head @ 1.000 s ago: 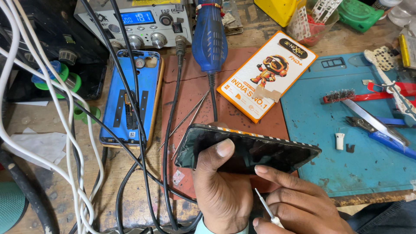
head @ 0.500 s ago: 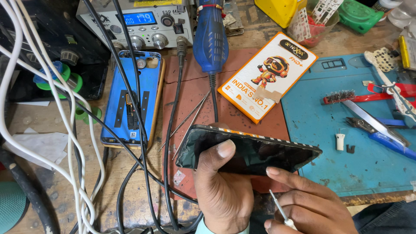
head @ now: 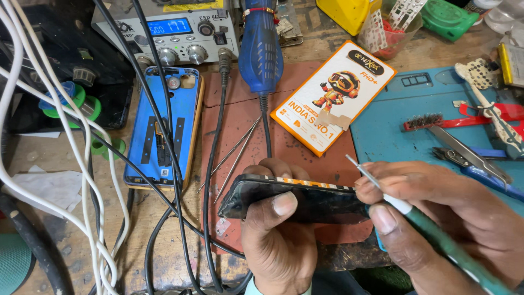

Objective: The person uses a prying tool to separate the smartphone screen from the frame, then opens the device to reveal the internal components. They reconnect a ribbon cable to the motherboard and test the touchscreen by entering a PIN on the lock screen.

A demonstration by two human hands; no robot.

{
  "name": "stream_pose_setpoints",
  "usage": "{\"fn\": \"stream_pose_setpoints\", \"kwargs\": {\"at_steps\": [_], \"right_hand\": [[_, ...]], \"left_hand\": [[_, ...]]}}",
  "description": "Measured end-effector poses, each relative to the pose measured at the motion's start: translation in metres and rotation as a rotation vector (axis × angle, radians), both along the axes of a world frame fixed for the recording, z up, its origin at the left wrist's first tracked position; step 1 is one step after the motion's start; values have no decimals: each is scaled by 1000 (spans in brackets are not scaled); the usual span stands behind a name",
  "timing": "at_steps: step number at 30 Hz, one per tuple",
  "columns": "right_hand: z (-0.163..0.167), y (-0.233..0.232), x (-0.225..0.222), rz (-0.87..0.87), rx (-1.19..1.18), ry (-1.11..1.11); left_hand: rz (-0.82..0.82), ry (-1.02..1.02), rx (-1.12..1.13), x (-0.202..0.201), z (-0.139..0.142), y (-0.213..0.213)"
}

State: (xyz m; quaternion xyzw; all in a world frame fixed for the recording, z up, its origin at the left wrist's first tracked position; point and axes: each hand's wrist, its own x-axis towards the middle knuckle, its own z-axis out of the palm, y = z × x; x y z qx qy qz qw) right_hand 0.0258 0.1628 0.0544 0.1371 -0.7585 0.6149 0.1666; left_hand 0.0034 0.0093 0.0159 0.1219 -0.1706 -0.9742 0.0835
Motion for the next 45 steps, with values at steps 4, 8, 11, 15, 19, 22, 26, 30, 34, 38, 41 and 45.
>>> {"fn": "stream_pose_setpoints", "kwargs": {"at_steps": [4, 8, 11, 15, 19, 22, 26, 30, 34, 38, 41, 45], "right_hand": [[-13, 15, 4, -59, 168, -68], [-12, 10, 1, -112, 173, -104], [-7, 1, -2, -88, 24, -76], [-8, -1, -3, -46, -31, -17], [-12, 6, -1, -83, 25, -80], [-8, 7, 0, -113, 131, -113], [-1, -1, -2, -75, 17, -84], [-7, -9, -5, -33, -244, 40], [-24, -6, -4, -192, -172, 78], [-34, 5, -1, -194, -171, 31], [-34, 15, -1, -176, -64, -27], [-30, 25, 0, -153, 115, -35]], "left_hand": [[-11, 84, 4, 0, 0, 0], [-20, 72, 5, 0, 0, -1], [-15, 68, -6, 0, 1, -1], [-7, 69, -8, 1, 1, -1], [-11, 63, 8, 1, 1, 0], [-13, 59, 25, 1, 1, -1], [-4, 47, -5, 0, 0, -1], [-1, 51, -20, 1, 1, -1], [25, 2, -4, 0, 1, 0], [18, 19, 39, -1, 0, 1], [17, 19, 46, -1, -1, 1], [33, -23, 45, 0, -2, 1]]}}
